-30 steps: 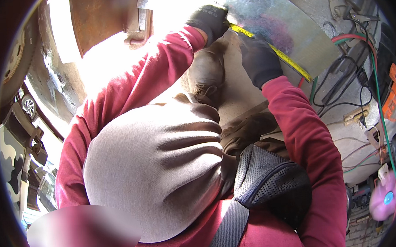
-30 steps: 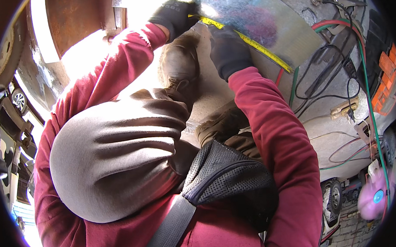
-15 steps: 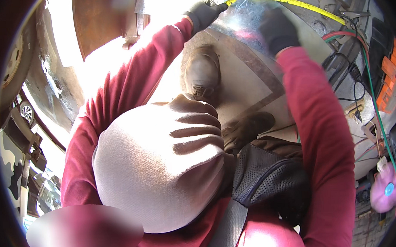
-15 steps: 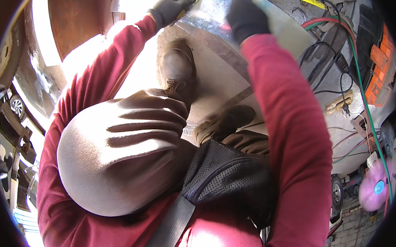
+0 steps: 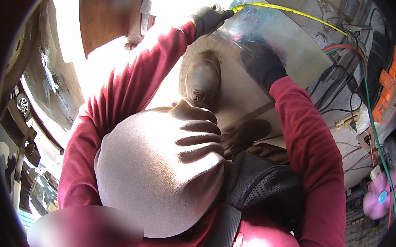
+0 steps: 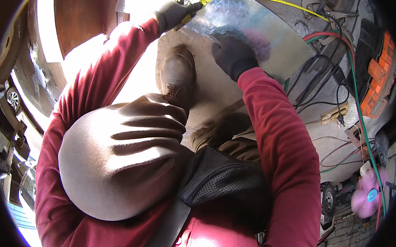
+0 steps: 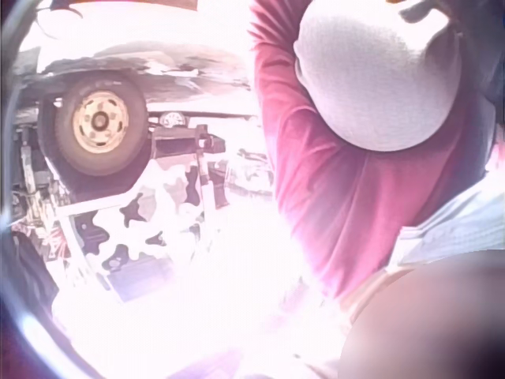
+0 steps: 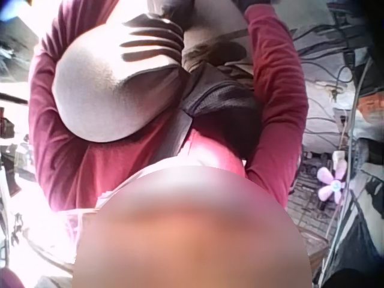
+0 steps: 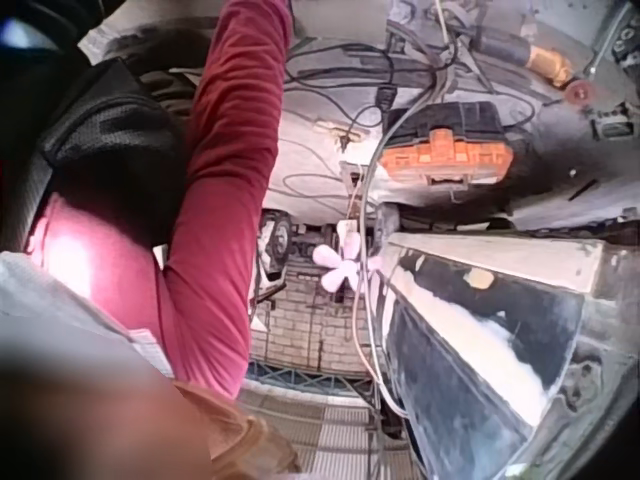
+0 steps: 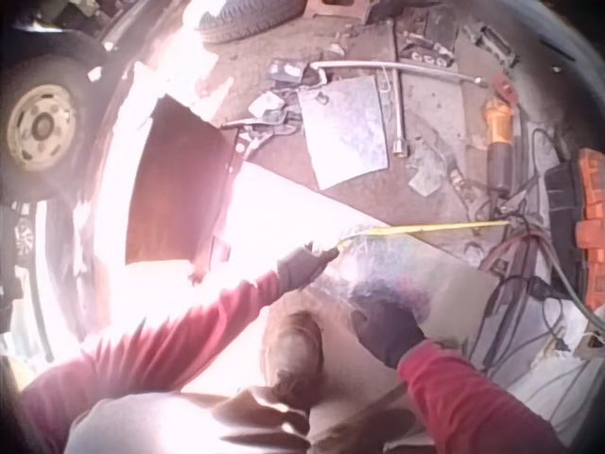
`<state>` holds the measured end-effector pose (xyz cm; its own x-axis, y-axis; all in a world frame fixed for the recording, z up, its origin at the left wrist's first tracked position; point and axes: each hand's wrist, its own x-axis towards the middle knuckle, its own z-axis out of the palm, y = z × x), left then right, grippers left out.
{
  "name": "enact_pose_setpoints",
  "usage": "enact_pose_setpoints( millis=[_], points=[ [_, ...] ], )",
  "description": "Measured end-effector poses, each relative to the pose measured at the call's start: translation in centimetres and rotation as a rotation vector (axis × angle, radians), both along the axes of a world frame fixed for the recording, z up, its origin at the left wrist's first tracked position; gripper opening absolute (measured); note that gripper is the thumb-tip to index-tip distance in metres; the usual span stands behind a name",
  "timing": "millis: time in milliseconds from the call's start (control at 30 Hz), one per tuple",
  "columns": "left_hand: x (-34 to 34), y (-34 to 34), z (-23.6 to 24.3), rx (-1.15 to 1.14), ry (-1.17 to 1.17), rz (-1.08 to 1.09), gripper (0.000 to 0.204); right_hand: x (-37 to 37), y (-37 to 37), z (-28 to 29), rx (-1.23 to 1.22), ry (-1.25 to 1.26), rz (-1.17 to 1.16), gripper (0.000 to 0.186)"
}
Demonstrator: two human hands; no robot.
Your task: The person positions a rectangular metal sheet against a vehicle's undercarriage, measures the area with a tape measure, and repeatedly adjusts the sheet to align it with the frame. The person uses a tape measure to check dimensions and repositions the sheet multiple times.
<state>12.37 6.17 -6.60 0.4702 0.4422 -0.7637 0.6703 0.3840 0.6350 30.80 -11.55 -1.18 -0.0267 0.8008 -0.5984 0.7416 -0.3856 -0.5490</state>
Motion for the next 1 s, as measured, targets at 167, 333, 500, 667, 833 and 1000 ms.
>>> enact_pose_setpoints(
  millis=[167, 333, 500, 667, 833, 1000],
  points=[
    [0.2, 0.1, 0.5, -0.017, 0.004, 0.044, 0.046, -0.2, -0.1, 0.0, 0.0, -0.009, 0.017, 0.05],
    [0.2, 0.1, 0.5, -0.058, -0.047, 0.043, 0.046, -0.4, -0.3, -0.2, 0.026, -0.047, -0.002, 0.045],
    [0.0, 0.3, 0.2, -0.056, -0.053, 0.025, 0.045, -0.5, -0.3, -0.4, 0.082, -0.052, 0.013, 0.045],
    [-0.2, 0.3, -0.1, -0.043, -0.014, 0.037, 0.044, -0.5, 0.6, 0.5, 0.07, -0.032, 0.048, 0.043],
    [-0.8, -0.4, 0.9, -0.063, 0.029, 0.224, 0.039, 0.0, 3.6, 1.7, -0.18, -0.071, 0.182, 0.041],
    [-1.7, -0.9, 2.6, -0.173, -0.106, 0.361, 0.047, 1.7, 4.7, 1.0, -0.11, 0.038, 0.253, 0.039]
  ],
)
